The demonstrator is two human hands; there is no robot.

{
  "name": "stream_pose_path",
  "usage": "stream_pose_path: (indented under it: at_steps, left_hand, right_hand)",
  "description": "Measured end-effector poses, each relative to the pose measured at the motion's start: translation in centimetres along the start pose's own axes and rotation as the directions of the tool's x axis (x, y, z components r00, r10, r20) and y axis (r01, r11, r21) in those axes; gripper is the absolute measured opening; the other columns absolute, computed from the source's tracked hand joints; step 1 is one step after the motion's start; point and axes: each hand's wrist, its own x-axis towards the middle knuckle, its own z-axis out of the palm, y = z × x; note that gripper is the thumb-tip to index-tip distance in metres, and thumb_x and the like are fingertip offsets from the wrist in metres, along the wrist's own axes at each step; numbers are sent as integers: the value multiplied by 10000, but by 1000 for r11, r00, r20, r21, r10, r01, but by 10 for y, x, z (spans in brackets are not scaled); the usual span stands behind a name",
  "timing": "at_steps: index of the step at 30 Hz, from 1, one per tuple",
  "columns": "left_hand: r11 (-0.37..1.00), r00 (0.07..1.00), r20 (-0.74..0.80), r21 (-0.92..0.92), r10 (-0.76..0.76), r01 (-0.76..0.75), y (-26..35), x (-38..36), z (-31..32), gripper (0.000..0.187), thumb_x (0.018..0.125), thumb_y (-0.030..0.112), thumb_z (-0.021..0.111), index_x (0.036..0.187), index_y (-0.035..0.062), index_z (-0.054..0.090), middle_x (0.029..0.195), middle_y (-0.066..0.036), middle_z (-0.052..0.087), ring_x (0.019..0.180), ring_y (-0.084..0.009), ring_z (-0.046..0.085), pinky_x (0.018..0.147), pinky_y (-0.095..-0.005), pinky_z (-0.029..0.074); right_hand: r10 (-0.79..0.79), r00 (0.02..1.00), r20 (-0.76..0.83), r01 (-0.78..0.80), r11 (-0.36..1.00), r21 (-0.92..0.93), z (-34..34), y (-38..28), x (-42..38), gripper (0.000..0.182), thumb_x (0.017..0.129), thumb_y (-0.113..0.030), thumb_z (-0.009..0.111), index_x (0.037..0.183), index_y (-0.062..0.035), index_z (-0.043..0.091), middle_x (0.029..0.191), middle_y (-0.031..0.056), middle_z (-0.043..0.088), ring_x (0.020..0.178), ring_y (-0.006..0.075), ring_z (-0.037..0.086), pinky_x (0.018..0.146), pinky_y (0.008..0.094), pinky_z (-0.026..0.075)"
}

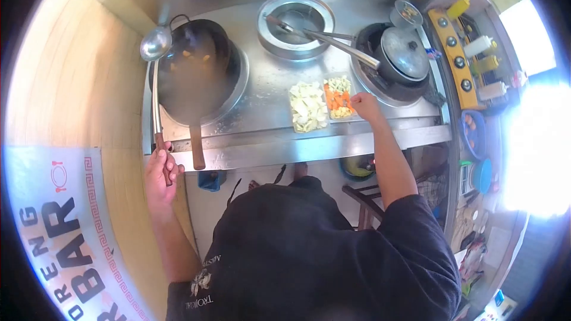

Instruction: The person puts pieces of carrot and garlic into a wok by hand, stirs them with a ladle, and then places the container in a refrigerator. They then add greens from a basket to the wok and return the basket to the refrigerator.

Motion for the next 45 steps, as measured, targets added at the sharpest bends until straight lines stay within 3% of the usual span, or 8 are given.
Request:
stream_pose_path:
  at_steps: [1,5,8,13,16,23,35,45]
  left_hand:
    - [1000,1000,-13,14,-16,16,-2,2,5,251,958,235,468,1122,52,520,644,36,432,481,-59,401,627,-307,462]
    - [999,999,-33,41,-22,23,-4,0,20,254,962,236,462,1129,52,515,646,36,433,483,-58,404,628,-301,462]
    - [998,999,-31,60,-15,17,-6,-4,28,251,964,233,457,1133,55,514,645,36,435,483,-62,408,626,-294,461]
    - [994,994,-104,97,-41,51,-9,-15,36,261,967,223,456,1155,47,499,653,26,434,490,-74,414,624,-280,455]
    - [993,990,-136,107,-39,54,-5,-22,49,269,969,225,456,1163,41,493,657,23,432,495,-76,414,623,-279,454]
    - [997,986,-163,67,-22,33,-16,-25,43,262,968,222,458,1156,44,492,654,23,431,495,-74,412,618,-276,453]
    - [995,986,-164,78,-42,55,-13,-22,41,254,967,223,462,1145,44,485,651,21,436,491,-76,411,610,-279,454]
    - [999,994,-101,7,-32,33,-8,-19,23,261,962,205,469,1159,34,485,654,24,456,490,-71,426,613,-277,460]
  right_hand:
    - [43,999,28,-43,999,-17,1,1,-2,211,734,-193,662,885,-51,698,839,158,675,798,289,653,750,346,506]
    - [15,1000,-18,-16,998,-69,1,-6,3,173,754,-156,639,889,-62,694,866,164,665,831,298,641,766,375,502]
    - [-169,972,-165,162,985,-57,10,-15,28,194,777,-101,599,956,-78,672,959,159,639,882,291,624,785,392,494]
    - [-253,955,153,296,831,-471,24,-28,70,344,781,-72,587,1119,-138,585,1091,134,561,943,318,600,789,401,500]
    - [-228,947,227,313,814,-488,24,-34,70,397,778,-98,602,1167,-148,545,1056,131,560,926,333,602,772,411,507]
    - [-322,915,244,400,808,-433,31,-24,73,326,802,-133,599,1116,-131,510,1057,123,542,924,334,600,762,421,510]
    - [-223,944,241,310,851,-425,28,-25,74,291,804,-102,593,1084,-115,517,1050,137,566,1000,304,578,827,412,499]
    - [-263,959,-110,247,959,-137,9,0,55,242,844,-84,523,1083,-62,555,1003,180,620,945,358,594,801,410,463]
